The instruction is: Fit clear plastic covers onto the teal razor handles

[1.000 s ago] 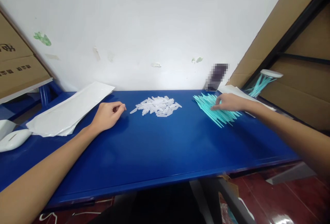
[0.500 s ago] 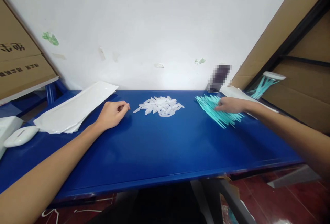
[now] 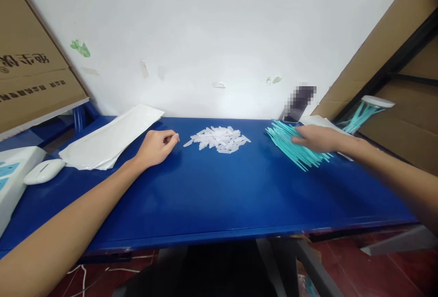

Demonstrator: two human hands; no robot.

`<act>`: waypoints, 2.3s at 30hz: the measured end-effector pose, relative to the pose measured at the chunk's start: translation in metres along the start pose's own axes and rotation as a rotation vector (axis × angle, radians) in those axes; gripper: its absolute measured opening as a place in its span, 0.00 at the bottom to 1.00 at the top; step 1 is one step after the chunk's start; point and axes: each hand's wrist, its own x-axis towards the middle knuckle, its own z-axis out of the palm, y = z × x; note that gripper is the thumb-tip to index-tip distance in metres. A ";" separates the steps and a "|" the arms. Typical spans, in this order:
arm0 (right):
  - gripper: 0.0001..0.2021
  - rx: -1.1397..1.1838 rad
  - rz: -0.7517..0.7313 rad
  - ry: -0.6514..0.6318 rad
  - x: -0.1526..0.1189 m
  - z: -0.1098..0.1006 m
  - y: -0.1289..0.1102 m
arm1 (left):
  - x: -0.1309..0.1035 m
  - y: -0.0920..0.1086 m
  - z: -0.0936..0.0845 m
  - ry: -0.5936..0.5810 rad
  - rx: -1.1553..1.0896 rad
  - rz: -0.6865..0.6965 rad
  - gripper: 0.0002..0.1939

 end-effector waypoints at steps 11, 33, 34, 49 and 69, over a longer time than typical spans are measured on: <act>0.08 -0.118 -0.518 0.076 -0.054 -0.002 -0.162 | -0.005 0.001 0.004 0.036 -0.007 0.072 0.20; 0.24 0.283 -0.760 0.186 -0.030 0.023 -0.157 | -0.022 0.060 0.001 -0.416 0.045 0.458 0.22; 0.23 0.303 -0.763 0.215 -0.030 0.024 -0.156 | -0.022 0.059 0.000 -0.439 0.046 0.458 0.24; 0.17 0.507 -0.913 0.483 -0.023 0.051 -0.156 | -0.027 0.067 0.019 -0.518 0.116 0.281 0.39; 0.13 0.413 -0.696 0.065 -0.012 0.030 -0.151 | -0.027 0.076 0.030 -0.383 0.136 0.396 0.34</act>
